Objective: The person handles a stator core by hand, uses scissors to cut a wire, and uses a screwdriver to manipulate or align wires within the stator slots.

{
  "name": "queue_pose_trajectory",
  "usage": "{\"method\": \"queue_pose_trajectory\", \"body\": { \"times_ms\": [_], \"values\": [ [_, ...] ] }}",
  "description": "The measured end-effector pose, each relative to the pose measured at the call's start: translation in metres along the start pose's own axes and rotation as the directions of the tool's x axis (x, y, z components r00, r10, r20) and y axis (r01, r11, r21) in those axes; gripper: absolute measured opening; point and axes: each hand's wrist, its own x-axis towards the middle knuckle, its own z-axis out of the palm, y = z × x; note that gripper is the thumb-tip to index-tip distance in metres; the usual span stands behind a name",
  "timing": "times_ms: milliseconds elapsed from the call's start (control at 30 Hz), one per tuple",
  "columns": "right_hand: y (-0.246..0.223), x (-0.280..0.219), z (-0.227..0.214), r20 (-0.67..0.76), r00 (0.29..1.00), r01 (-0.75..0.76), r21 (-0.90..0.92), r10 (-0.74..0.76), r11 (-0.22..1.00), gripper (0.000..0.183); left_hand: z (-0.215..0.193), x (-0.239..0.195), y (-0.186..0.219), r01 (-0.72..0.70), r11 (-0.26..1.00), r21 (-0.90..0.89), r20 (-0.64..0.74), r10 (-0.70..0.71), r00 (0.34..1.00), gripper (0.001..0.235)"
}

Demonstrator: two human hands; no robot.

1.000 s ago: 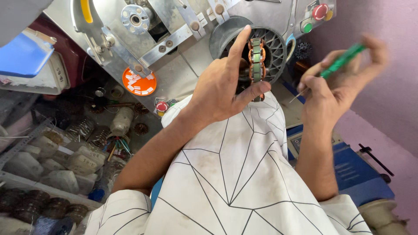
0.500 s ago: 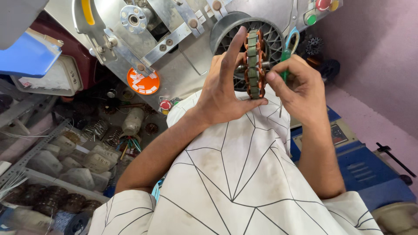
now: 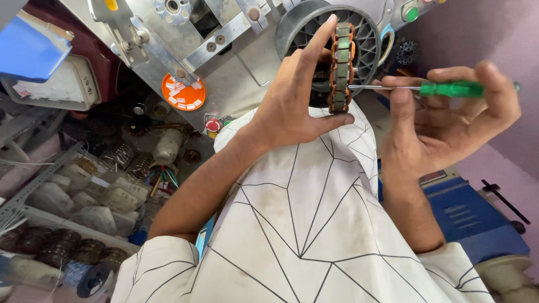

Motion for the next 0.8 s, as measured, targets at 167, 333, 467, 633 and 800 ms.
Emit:
{"method": "queue_pose_trajectory", "body": {
  "times_ms": [167,333,467,633,800],
  "values": [
    [0.010,-0.002,0.002,0.048,0.999,0.027,-0.018,-0.026,0.999,0.069,-0.007,-0.007,-0.008,0.017,0.982,-0.189,-0.015,-0.020,1.000,0.094],
    [0.017,0.004,-0.005,0.092,0.996,-0.012,0.000,0.012,1.000,0.082,-0.005,-0.008,-0.018,0.019,0.954,-0.300,-0.046,-0.035,0.998,0.083],
    [0.017,0.014,-0.008,0.091,0.990,-0.112,0.061,0.107,0.992,0.082,-0.006,-0.008,-0.019,-0.011,0.952,-0.305,-0.073,-0.012,0.997,0.084],
    [0.000,0.030,0.002,0.107,0.940,-0.336,0.125,0.324,0.933,0.093,-0.010,-0.005,-0.017,-0.047,0.945,-0.323,-0.103,0.014,0.995,0.083],
    [-0.010,0.039,0.010,0.036,0.907,-0.419,0.187,0.420,0.888,0.094,-0.013,-0.003,-0.016,-0.073,0.948,-0.309,-0.119,0.038,0.992,0.087]
  ]
}}
